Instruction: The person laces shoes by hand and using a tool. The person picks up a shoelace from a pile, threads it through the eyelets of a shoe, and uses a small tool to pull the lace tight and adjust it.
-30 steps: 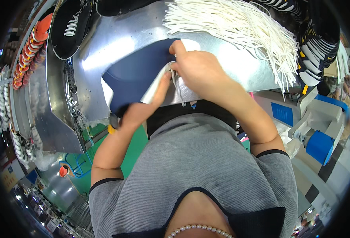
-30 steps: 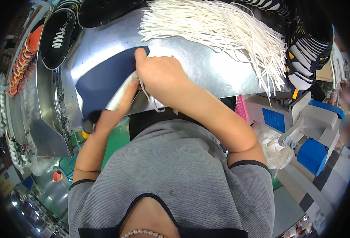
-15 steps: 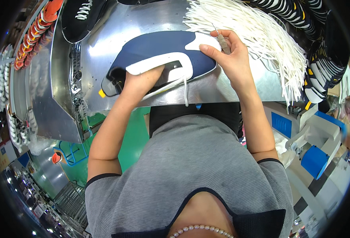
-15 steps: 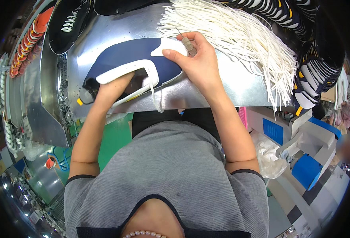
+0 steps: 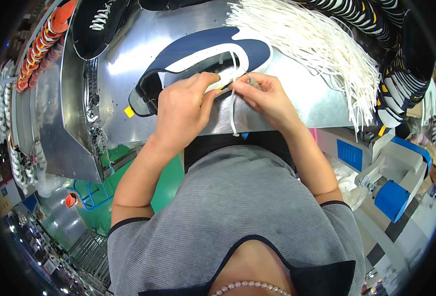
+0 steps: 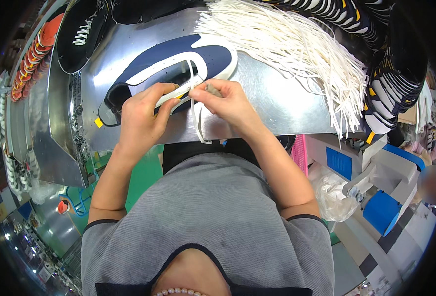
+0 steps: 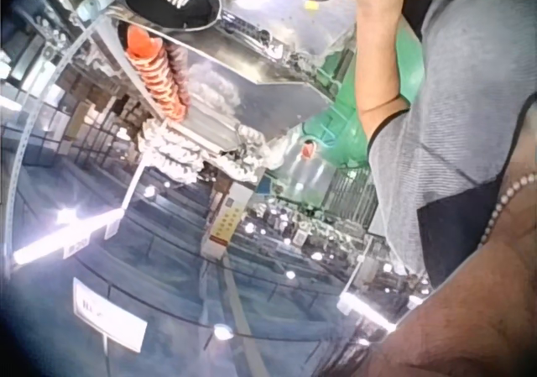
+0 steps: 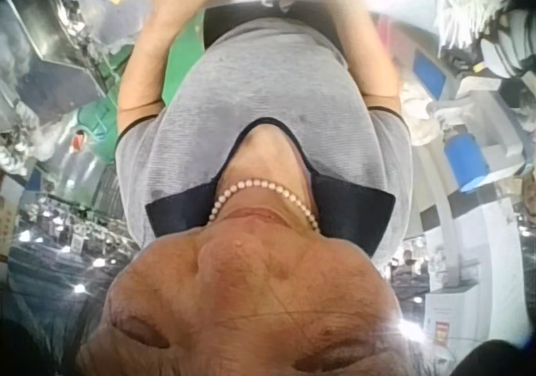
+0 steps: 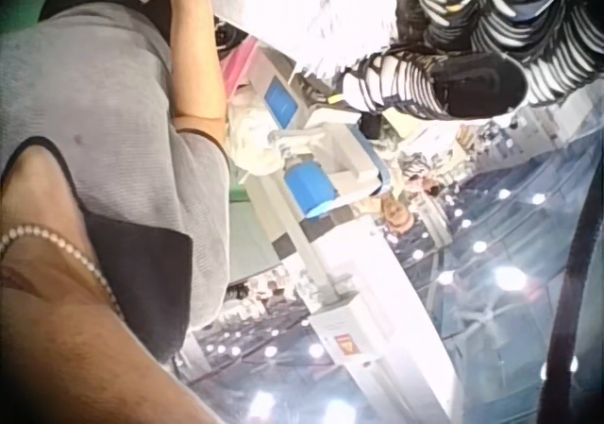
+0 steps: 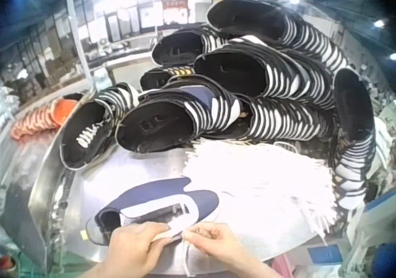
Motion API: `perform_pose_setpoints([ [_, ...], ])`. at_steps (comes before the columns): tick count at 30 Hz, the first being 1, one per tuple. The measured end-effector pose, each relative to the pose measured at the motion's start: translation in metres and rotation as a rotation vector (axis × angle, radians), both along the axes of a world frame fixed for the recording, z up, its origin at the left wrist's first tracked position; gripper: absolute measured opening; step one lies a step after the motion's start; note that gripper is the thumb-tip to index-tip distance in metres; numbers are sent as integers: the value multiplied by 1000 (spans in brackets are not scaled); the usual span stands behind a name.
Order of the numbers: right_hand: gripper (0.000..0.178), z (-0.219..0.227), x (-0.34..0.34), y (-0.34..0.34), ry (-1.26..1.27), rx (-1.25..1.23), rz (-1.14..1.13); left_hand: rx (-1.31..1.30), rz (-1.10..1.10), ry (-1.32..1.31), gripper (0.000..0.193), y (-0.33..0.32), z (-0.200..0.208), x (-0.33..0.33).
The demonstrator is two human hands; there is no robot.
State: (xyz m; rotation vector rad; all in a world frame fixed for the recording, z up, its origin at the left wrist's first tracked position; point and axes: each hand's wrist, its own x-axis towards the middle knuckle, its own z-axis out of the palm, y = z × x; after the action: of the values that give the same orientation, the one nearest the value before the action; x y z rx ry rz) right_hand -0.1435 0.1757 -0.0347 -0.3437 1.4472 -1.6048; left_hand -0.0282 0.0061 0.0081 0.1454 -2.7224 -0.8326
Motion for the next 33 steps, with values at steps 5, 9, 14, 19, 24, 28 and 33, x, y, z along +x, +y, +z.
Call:
perform_pose_setpoints([
  [5, 15, 13, 16, 15, 84, -28, 51, 7, 56, 125, 17, -10, 10, -4],
  [9, 17, 17, 36, 84, 552, 319, 433, 67, 155, 250, 17, -37, 39, -11],
  [14, 13, 7, 64, 157, 679, 485, 356, 335, 185, 329, 26, -34, 71, -24],
  [19, 13, 28, 52, 114, 413, 268, 48, 71, 46, -141, 21, -18, 11, -6],
  [24, 19, 22, 9, 22, 453, -97, -266, 171, 90, -402, 25, -8, 1, 0],
  [28, 19, -1, -10, -18, 387, -140, -337, -53, -81, -264, 27, -8, 10, -4],
  [33, 17, 3, -18, -29, 385, -95, -432, -130, -69, -207, 26, 13, 18, -19],
])
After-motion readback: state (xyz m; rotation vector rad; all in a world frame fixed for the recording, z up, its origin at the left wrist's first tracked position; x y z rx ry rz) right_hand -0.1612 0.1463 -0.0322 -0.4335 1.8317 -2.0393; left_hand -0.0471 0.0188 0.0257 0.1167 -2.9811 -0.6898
